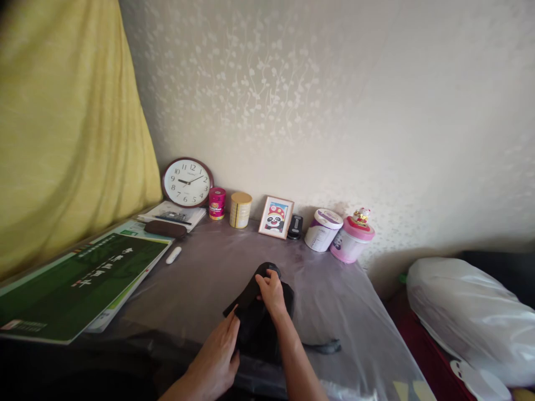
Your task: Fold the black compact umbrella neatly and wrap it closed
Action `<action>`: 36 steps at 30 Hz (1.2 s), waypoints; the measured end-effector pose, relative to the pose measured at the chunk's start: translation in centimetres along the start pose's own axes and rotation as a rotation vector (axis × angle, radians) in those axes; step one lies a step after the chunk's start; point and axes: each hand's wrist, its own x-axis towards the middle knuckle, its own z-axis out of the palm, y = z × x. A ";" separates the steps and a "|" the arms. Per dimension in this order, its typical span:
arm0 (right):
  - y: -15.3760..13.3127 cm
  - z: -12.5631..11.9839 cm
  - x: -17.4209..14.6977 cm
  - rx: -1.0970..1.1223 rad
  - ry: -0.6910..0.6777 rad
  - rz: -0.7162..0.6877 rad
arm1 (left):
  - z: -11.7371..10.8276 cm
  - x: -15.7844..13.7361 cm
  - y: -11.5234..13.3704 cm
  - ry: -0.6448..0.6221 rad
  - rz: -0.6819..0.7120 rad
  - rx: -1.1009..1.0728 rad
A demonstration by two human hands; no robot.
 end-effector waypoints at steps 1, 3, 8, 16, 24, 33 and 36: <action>-0.1 0.0 0.0 -0.004 -0.019 0.001 | -0.3 -0.2 0.0 0.000 -0.003 0.004; -0.3 0.1 -0.2 -0.009 -0.074 -0.003 | -1.2 -0.6 0.2 -0.017 -0.029 0.036; -0.8 0.2 -0.8 -0.067 -0.205 -0.094 | -2.7 -1.2 1.6 0.049 -0.061 0.175; -0.8 -0.2 -3.0 -0.242 -0.294 -0.455 | -0.4 0.6 1.8 -0.010 0.070 0.225; 1.0 -1.4 -3.1 -0.501 -0.293 -0.848 | 1.1 0.7 1.1 0.003 0.039 0.227; 1.9 -1.8 4.6 -0.576 -0.116 -0.732 | -0.5 0.6 1.5 -0.083 -0.094 0.271; 2.6 -2.5 5.8 -0.562 0.025 -0.594 | -1.2 0.6 1.7 -0.076 -0.097 0.320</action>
